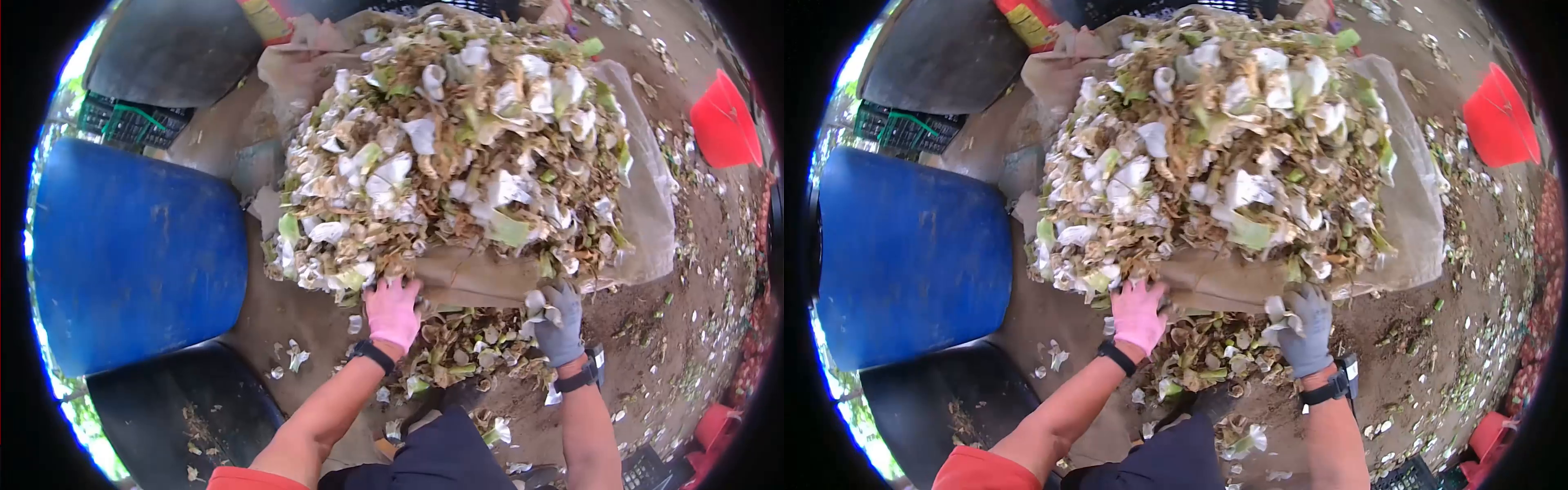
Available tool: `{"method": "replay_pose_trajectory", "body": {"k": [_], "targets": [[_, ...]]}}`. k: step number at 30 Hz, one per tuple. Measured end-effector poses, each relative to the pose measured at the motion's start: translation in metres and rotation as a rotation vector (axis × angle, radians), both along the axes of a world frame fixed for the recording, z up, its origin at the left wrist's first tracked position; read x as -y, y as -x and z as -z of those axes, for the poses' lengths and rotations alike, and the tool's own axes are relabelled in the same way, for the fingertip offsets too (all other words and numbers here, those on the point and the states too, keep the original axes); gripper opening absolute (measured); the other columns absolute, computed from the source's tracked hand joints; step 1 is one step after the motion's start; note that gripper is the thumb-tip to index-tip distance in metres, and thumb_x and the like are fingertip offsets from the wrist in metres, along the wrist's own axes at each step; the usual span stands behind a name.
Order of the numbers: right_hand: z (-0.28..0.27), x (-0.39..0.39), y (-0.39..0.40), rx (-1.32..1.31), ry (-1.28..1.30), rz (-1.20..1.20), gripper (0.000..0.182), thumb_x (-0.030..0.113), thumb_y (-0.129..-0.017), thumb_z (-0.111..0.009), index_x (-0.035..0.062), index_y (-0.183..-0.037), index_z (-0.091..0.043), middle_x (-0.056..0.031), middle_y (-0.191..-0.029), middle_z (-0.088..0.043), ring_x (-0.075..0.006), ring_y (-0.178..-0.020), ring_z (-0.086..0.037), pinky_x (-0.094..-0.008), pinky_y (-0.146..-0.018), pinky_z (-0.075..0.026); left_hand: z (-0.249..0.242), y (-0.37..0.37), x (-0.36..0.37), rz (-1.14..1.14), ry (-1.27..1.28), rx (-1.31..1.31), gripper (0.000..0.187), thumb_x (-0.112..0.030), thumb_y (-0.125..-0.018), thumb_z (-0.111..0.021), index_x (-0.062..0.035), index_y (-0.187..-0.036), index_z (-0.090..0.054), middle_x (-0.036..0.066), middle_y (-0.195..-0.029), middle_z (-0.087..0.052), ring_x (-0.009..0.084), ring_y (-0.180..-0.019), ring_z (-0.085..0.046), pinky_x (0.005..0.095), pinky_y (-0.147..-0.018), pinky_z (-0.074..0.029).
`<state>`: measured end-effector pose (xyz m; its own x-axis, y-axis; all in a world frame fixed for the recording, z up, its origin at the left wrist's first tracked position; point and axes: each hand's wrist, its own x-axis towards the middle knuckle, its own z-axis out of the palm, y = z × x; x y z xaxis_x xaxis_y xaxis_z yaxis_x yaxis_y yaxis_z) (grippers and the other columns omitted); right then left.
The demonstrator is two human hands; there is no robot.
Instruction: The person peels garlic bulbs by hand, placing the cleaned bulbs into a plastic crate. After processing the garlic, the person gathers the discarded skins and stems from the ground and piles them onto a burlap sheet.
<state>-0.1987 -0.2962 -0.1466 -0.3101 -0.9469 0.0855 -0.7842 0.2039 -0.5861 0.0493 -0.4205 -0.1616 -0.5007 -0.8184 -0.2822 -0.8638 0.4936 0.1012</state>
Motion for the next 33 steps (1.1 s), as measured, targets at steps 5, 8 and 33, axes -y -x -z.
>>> {"method": "replay_pose_trajectory", "body": {"k": [5,8,33], "targets": [[0.005,0.002,0.002,0.021,-0.055,0.065,0.018,0.007,-0.066,-0.066,0.0091,-0.083,-0.061,-0.0103,-0.092,-0.059,-0.0327,-0.091,-0.054,-0.0440,-0.086,-0.041,0.006,-0.001,0.015,0.036,0.061,0.134,0.025,-0.027,-0.075,-0.067,-0.0178,-0.097,-0.065,0.007,-0.105,-0.057,0.0278,-0.105,-0.052,0.0457,-0.088,-0.041],[0.025,-0.011,-0.001,-0.018,-0.039,0.084,0.019,0.006,-0.065,-0.066,0.0099,-0.083,-0.062,-0.0100,-0.093,-0.059,-0.0318,-0.091,-0.055,-0.0440,-0.087,-0.040,-0.008,-0.036,-0.013,0.073,-0.055,0.052,0.023,-0.023,-0.073,-0.068,-0.0183,-0.095,-0.064,0.010,-0.104,-0.054,0.0300,-0.102,-0.051,0.0484,-0.087,-0.041],[0.075,-0.003,-0.184,0.315,-0.616,0.366,0.071,0.038,-0.087,-0.056,-0.0109,-0.134,-0.035,-0.0367,-0.140,-0.031,-0.0505,-0.133,-0.026,-0.0537,-0.114,-0.015,0.069,-0.070,0.000,-1.083,-0.363,-1.071,0.029,-0.017,-0.087,-0.064,0.0002,-0.110,-0.058,0.008,-0.104,-0.063,0.0173,-0.092,-0.058,0.0315,-0.086,-0.046]]}}
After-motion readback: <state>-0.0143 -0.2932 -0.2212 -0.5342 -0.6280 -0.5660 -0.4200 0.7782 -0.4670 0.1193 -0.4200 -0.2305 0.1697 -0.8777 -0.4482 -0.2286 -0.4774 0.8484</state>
